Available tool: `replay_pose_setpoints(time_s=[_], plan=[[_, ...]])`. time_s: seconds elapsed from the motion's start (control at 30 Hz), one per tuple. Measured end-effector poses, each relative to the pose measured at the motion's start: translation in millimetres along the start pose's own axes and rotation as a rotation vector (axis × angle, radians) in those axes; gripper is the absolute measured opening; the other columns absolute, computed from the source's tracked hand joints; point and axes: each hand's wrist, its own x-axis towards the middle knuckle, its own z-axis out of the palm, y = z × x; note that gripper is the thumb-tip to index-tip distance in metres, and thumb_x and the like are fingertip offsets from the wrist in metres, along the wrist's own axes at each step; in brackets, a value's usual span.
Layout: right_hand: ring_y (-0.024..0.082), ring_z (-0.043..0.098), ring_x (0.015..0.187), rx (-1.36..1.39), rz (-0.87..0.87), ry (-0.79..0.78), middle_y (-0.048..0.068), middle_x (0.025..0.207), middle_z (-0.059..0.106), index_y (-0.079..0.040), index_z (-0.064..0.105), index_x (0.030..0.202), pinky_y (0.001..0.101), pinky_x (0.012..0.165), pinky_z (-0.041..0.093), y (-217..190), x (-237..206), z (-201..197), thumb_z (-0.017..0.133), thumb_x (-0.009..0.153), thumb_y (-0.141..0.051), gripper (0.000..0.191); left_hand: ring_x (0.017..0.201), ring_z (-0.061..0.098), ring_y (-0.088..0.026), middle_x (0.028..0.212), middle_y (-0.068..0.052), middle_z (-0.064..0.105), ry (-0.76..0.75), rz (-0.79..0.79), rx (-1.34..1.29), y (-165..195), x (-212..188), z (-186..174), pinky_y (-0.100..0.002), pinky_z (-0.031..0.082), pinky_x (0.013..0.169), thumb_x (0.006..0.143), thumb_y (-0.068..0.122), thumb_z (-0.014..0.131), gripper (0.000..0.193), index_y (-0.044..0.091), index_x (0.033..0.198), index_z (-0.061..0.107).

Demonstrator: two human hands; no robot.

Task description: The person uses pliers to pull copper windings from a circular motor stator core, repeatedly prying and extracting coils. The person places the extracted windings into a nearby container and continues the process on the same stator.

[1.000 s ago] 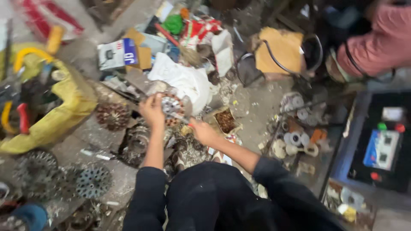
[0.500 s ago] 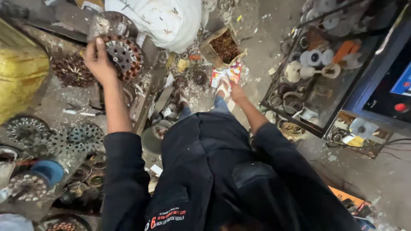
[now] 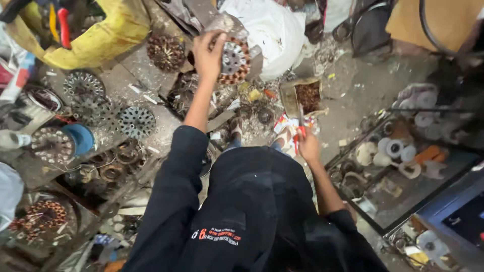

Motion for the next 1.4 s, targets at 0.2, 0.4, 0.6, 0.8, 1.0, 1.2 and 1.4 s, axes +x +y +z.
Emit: replay_pose_setpoints(time_s=[0.2,0.4,0.6,0.8,1.0,1.2,1.4], plan=[[0.048,0.067,0.077,-0.153,-0.275,-0.084,0.024,0.083,0.070,-0.006,0.065,0.108,0.0560,0.066,0.051,-113,53,-14,0.058,0.104,-0.033,0.028,0.105,0.059,-0.034,0.109,-0.015,0.063,0.062,-0.093,-0.081,2,-5,6,-0.042,0.046,0.094,0.092,0.046,0.075,0.033,0.016,0.107,0.081],[0.045,0.069,0.070,-0.489,-0.380,-0.220,0.025,0.073,0.068,-0.005,0.067,0.113,0.0557,0.063,0.053,-164,99,-38,0.057,0.099,-0.022,0.024,0.104,0.057,-0.036,0.110,-0.017,0.062,0.014,-0.130,-0.092,-9,-3,3,-0.044,0.046,0.091,0.093,0.043,0.074,0.031,0.016,0.106,0.082],[0.026,0.075,0.075,0.650,0.422,-0.832,0.017,0.096,0.076,-0.008,0.064,0.119,0.0409,0.059,0.060,-177,129,-28,0.058,0.102,-0.026,0.025,0.105,0.059,-0.037,0.111,-0.019,0.063,-0.022,-0.054,-0.101,-15,-3,11,-0.047,0.047,0.093,0.099,0.041,0.072,0.033,0.012,0.114,0.080],[0.040,0.067,0.081,-0.135,-0.629,-0.026,0.017,0.090,0.067,-0.008,0.055,0.118,0.0503,0.070,0.053,-181,100,11,0.056,0.104,-0.017,0.016,0.111,0.056,-0.038,0.117,-0.018,0.061,-0.014,-0.076,-0.080,-12,-4,8,-0.047,0.044,0.097,0.101,0.041,0.074,0.033,0.011,0.113,0.081],[0.042,0.063,0.083,-0.135,-0.753,0.108,0.018,0.093,0.071,-0.004,0.062,0.106,0.0528,0.073,0.050,-121,70,20,0.069,0.090,-0.018,0.022,0.103,0.058,-0.030,0.109,-0.014,0.061,-0.040,-0.100,-0.150,-17,-6,14,-0.041,0.046,0.096,0.101,0.042,0.076,0.038,0.004,0.109,0.075],[0.046,0.064,0.099,0.025,-0.018,-0.063,0.027,0.100,0.066,0.003,0.061,0.107,0.0524,0.085,0.051,22,23,17,0.059,0.078,0.001,0.029,0.103,0.058,-0.026,0.110,-0.012,0.058,-0.058,-0.079,-0.225,-28,-9,16,-0.039,0.046,0.095,0.103,0.036,0.074,0.036,0.001,0.111,0.077],[0.040,0.070,0.085,-0.408,0.400,-0.684,0.023,0.092,0.071,-0.001,0.066,0.109,0.0480,0.076,0.054,133,-19,-13,0.057,0.096,-0.012,0.019,0.102,0.061,-0.023,0.109,-0.012,0.063,0.059,-0.187,-0.141,-8,-18,23,-0.038,0.048,0.094,0.104,0.033,0.070,0.033,0.001,0.110,0.078]])
